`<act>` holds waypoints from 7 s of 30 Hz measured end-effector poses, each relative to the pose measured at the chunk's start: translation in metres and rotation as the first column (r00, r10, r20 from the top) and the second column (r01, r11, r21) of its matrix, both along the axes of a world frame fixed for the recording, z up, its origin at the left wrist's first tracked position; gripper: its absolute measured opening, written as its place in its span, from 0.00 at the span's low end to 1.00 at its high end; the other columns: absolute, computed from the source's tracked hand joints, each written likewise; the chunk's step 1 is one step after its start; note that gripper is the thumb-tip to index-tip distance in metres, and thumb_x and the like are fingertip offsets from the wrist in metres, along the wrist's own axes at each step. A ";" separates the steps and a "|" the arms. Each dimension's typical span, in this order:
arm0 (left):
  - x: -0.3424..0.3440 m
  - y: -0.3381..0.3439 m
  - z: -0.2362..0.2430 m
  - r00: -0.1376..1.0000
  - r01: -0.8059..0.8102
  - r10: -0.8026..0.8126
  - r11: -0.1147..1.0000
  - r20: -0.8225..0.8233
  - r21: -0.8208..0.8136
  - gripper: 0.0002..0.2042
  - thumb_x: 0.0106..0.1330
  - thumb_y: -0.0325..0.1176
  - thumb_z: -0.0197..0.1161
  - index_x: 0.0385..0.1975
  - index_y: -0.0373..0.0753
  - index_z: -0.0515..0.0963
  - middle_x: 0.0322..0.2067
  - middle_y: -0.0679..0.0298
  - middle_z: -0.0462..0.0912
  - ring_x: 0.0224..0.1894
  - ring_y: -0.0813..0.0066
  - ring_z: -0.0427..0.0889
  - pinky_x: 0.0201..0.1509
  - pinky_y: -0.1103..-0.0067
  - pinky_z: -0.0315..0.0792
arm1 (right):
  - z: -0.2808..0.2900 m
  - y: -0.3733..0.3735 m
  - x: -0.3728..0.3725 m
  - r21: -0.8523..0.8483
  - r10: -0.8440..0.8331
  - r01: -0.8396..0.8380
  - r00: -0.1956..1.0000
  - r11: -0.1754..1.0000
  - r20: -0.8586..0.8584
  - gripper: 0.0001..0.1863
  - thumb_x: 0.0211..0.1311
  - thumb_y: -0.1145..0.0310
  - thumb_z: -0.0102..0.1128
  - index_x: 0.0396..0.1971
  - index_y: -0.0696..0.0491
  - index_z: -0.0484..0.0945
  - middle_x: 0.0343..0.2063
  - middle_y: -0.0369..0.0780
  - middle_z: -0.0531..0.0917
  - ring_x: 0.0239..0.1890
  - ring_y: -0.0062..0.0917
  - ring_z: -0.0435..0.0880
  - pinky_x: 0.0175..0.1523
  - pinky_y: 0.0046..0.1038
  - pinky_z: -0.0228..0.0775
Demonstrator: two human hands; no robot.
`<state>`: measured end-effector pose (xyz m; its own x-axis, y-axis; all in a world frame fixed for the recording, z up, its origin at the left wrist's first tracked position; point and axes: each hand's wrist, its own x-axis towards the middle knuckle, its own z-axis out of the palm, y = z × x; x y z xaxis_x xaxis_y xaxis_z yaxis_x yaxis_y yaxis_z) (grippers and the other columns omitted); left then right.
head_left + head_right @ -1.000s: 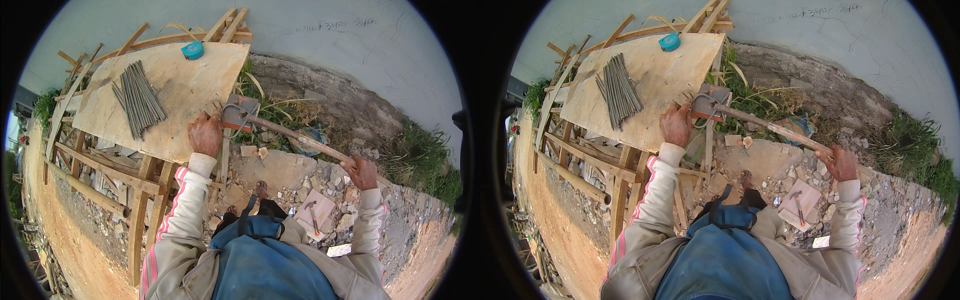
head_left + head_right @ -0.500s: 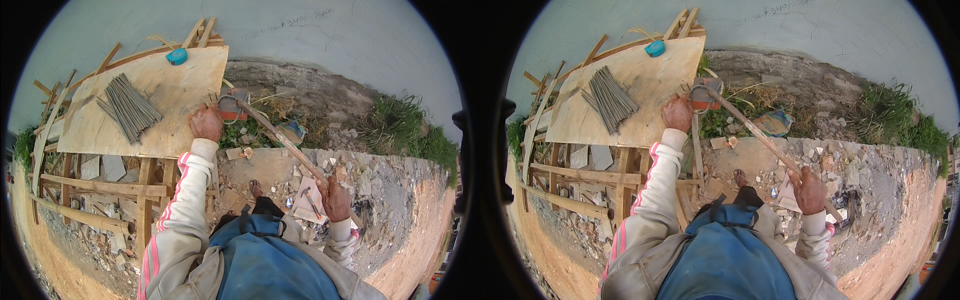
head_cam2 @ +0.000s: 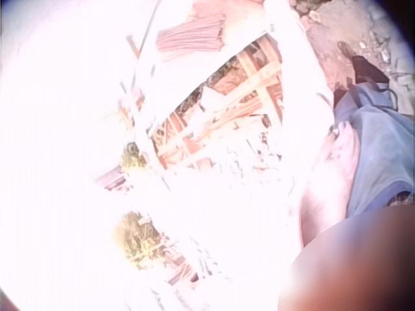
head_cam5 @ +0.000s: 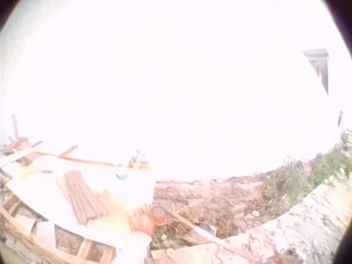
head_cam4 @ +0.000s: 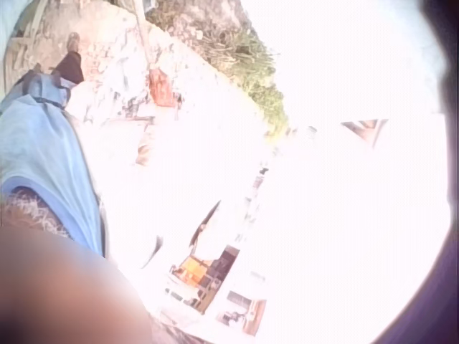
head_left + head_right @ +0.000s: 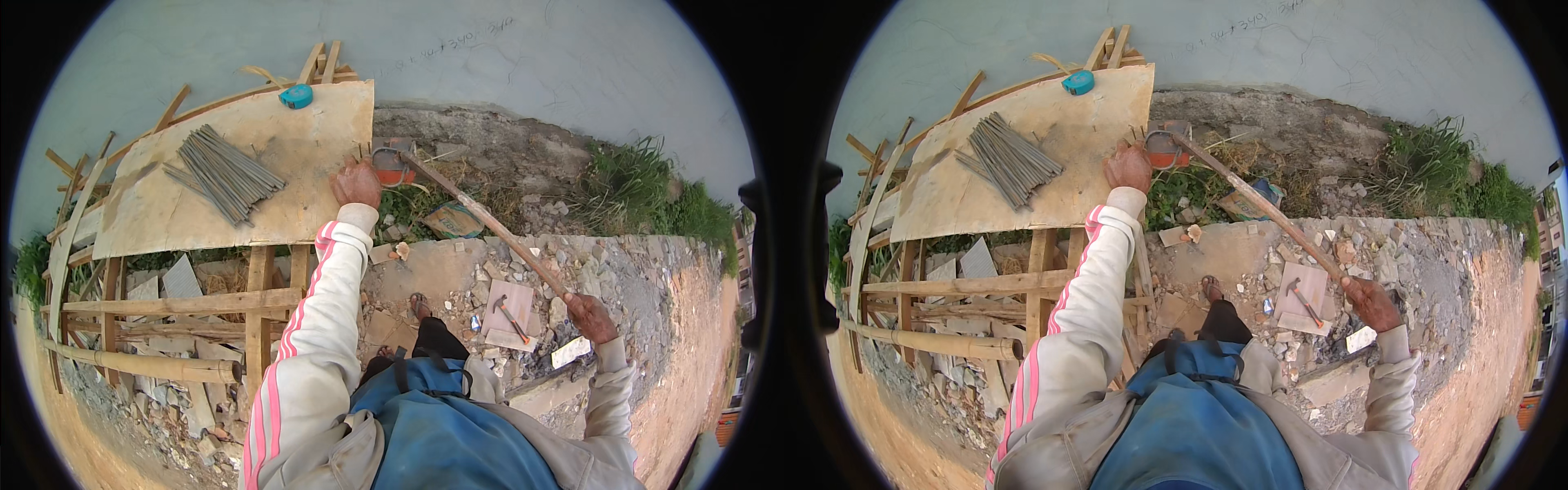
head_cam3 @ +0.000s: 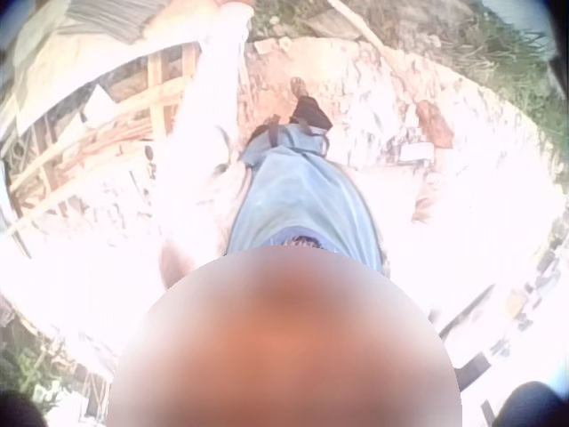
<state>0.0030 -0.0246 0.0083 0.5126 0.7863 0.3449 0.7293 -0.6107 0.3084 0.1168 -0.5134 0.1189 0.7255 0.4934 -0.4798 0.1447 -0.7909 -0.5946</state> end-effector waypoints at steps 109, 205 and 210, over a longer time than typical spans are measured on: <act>0.035 -0.009 0.010 0.893 -0.450 0.450 0.893 0.028 -0.011 0.11 0.64 0.36 0.59 0.42 0.46 0.85 0.41 0.55 0.84 0.46 0.50 0.84 0.51 0.59 0.79 | -0.092 0.129 0.196 0.649 0.305 -0.379 0.924 0.659 0.230 0.19 0.70 0.54 0.63 0.37 0.58 0.77 0.19 0.36 0.70 0.23 0.21 0.68 0.29 0.27 0.62; 0.035 -0.002 -0.006 0.926 -0.378 0.377 0.921 0.023 0.096 0.08 0.64 0.35 0.59 0.37 0.42 0.83 0.38 0.56 0.81 0.40 0.53 0.84 0.42 0.59 0.77 | -0.067 0.239 0.256 -0.175 0.595 -0.667 0.475 0.724 0.648 0.40 0.61 0.26 0.51 0.23 0.55 0.80 0.15 0.51 0.78 0.23 0.49 0.82 0.30 0.47 0.71; 0.028 0.003 -0.008 0.951 -0.308 0.303 0.947 0.071 0.095 0.09 0.66 0.36 0.58 0.37 0.41 0.83 0.38 0.56 0.81 0.41 0.53 0.85 0.44 0.60 0.79 | -0.070 0.202 0.194 -0.184 0.480 -0.522 0.515 0.833 0.711 0.38 0.62 0.28 0.52 0.23 0.55 0.80 0.16 0.51 0.79 0.24 0.51 0.82 0.30 0.47 0.72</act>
